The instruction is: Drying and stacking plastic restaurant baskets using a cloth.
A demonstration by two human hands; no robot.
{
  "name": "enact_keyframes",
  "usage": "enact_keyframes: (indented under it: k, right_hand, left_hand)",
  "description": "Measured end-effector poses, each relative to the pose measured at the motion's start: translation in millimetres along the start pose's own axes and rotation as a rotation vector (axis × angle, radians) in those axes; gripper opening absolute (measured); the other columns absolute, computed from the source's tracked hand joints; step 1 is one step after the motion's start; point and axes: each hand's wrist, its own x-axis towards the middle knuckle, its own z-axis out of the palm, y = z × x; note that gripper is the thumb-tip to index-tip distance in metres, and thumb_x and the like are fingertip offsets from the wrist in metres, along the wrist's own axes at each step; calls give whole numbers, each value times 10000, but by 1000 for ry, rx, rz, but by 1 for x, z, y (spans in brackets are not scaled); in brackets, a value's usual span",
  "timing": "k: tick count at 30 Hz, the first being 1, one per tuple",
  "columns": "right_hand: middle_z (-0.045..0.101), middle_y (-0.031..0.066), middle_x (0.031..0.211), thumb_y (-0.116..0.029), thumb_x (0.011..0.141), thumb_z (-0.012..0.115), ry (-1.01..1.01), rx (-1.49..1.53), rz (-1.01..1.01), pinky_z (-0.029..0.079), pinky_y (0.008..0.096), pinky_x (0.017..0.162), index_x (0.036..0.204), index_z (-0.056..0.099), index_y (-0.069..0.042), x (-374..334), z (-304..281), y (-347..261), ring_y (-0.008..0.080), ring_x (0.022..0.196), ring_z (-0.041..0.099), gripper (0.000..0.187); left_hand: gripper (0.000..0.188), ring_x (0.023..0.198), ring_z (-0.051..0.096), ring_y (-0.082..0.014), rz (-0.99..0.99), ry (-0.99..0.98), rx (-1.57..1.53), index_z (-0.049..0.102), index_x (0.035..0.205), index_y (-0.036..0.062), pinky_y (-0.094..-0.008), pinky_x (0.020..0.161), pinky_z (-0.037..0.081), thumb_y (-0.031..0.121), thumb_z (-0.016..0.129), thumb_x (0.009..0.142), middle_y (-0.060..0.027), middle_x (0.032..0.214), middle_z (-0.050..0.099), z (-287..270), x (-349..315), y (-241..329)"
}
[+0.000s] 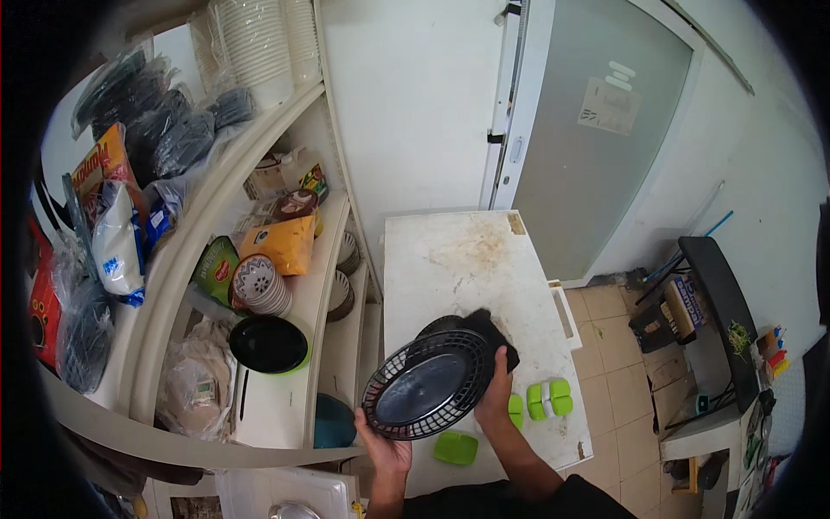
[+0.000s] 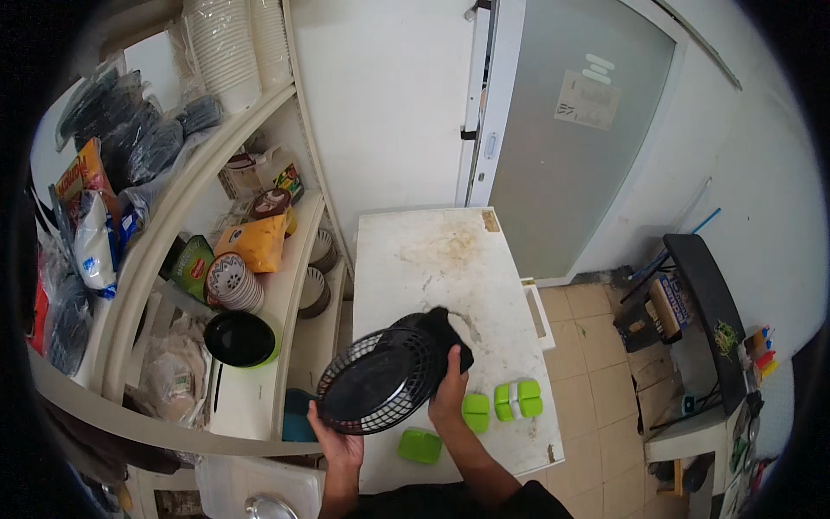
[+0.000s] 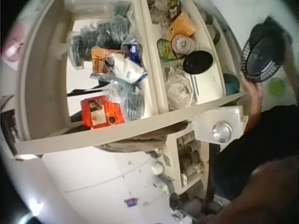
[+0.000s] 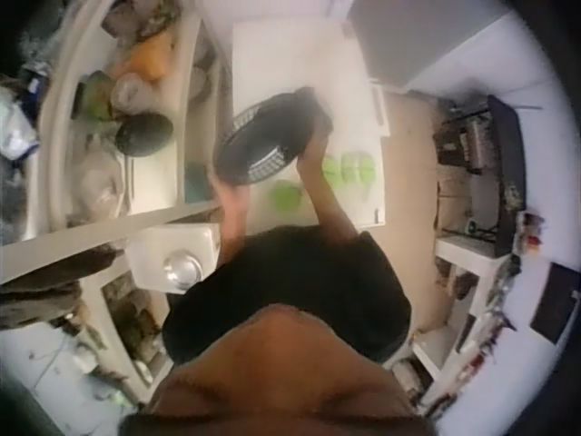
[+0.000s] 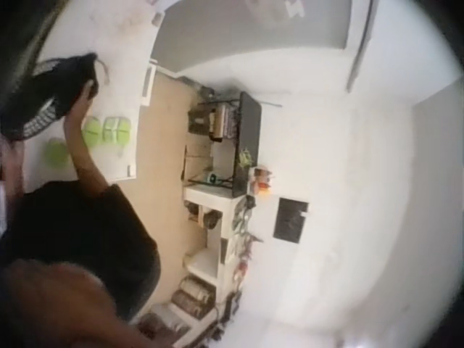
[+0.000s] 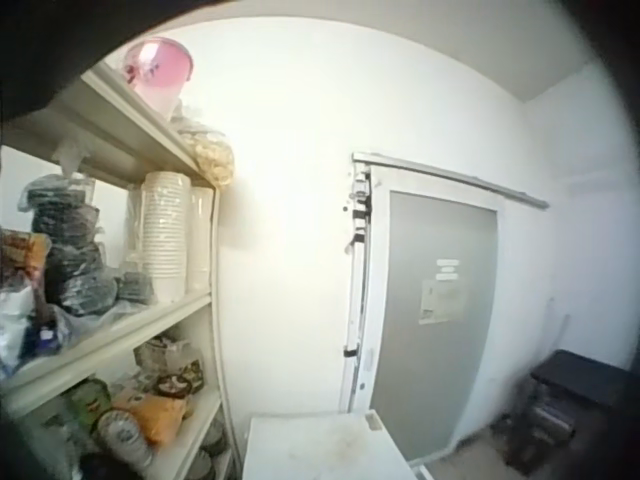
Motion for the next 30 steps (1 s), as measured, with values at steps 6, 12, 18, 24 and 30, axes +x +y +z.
enact_keyframes:
  k: [6,12,18,24,30]
  right_hand:
    - [622,97,1076,-353,958,547,16,38,3,477,307,844,1191,572,-26,-56,12,3,197,945,602,403]
    - [626,176,1014,-127,861,668,-571,-801,-335,472,334,854,1141,554,46,-69,21,-12,226,958,613,348]
    - [651,200,1013,-205,902,643,-533,-653,-283,470,334,871,1114,576,63,-60,47,-33,250,977,625,348]
    - [647,237,1052,-247,873,675,-716,-1032,-280,474,365,892,1175,524,99,-68,43,-32,327,1015,632,484]
    - [602,282,1023,-63,787,661,-628,-1087,-677,472,418,876,1179,503,60,-44,66,-40,445,990,586,440]
  left_hand:
    - [732,1361,302,-306,156,-359,1034,201,1466,31,-389,1118,257,385,539,923,-191,1458,334,-15,10,-29]
    - [1174,1335,330,-291,271,-420,1078,41,1508,39,-381,1111,273,558,737,717,-190,1431,332,21,10,-17]
    - [1044,1252,464,-265,-298,-288,275,246,1463,24,-391,1036,408,567,738,719,-141,1398,431,-36,3,-23]
    - [983,1175,530,-262,-164,-217,463,415,1359,14,-404,975,457,759,549,732,-127,1301,520,-11,9,-16]
    - [883,1270,445,-270,-40,-270,487,323,1439,61,-405,1079,352,555,625,772,-126,1383,452,-15,-3,-33]
